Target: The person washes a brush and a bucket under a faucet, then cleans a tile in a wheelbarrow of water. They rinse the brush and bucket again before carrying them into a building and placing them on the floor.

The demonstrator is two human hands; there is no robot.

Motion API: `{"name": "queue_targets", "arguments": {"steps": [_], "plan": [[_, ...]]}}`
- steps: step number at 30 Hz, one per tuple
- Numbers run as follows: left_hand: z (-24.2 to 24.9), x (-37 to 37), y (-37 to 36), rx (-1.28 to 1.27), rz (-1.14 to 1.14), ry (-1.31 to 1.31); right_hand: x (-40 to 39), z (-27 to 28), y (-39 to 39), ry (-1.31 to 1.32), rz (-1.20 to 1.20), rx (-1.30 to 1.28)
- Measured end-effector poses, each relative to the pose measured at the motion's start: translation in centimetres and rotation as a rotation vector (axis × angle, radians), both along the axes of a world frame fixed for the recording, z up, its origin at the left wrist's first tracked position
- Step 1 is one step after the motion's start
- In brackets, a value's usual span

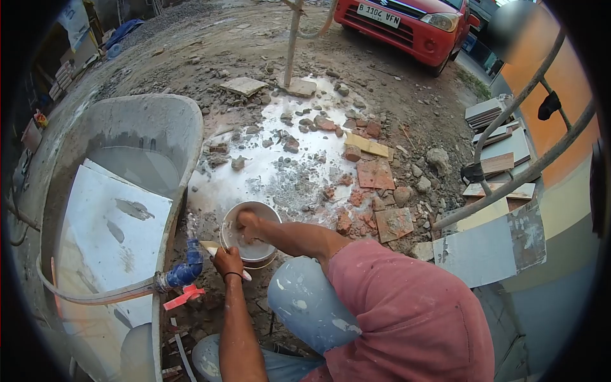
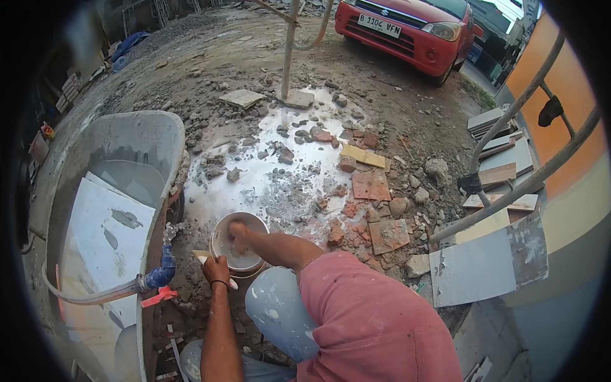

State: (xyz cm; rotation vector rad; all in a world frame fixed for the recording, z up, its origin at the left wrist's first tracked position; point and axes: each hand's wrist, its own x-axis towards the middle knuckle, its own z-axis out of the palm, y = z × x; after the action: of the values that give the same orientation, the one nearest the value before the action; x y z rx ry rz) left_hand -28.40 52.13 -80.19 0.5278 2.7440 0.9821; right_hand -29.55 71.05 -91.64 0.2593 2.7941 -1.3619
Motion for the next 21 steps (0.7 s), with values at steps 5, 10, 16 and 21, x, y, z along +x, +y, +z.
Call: {"name": "queue_targets", "arguments": {"steps": [5,10,16,21], "plan": [[0.0,-0.2,1.1,0.014,0.019,-0.005,0.9,4.1,-3.4,0.1,0.233,0.279],[3.7,-0.4,0.7,0.004,0.209,-0.124,2.2,9.7,-3.3,-0.825,0.467,0.081],[2.4,0.4,1.3,0.056,0.172,-0.037,1.4,9.0,-0.9,-0.846,0.922,0.691],[1.1,0.5,1.2,-0.029,0.112,0.122,0.4,5.6,-2.1,-0.547,0.729,0.394]]}}
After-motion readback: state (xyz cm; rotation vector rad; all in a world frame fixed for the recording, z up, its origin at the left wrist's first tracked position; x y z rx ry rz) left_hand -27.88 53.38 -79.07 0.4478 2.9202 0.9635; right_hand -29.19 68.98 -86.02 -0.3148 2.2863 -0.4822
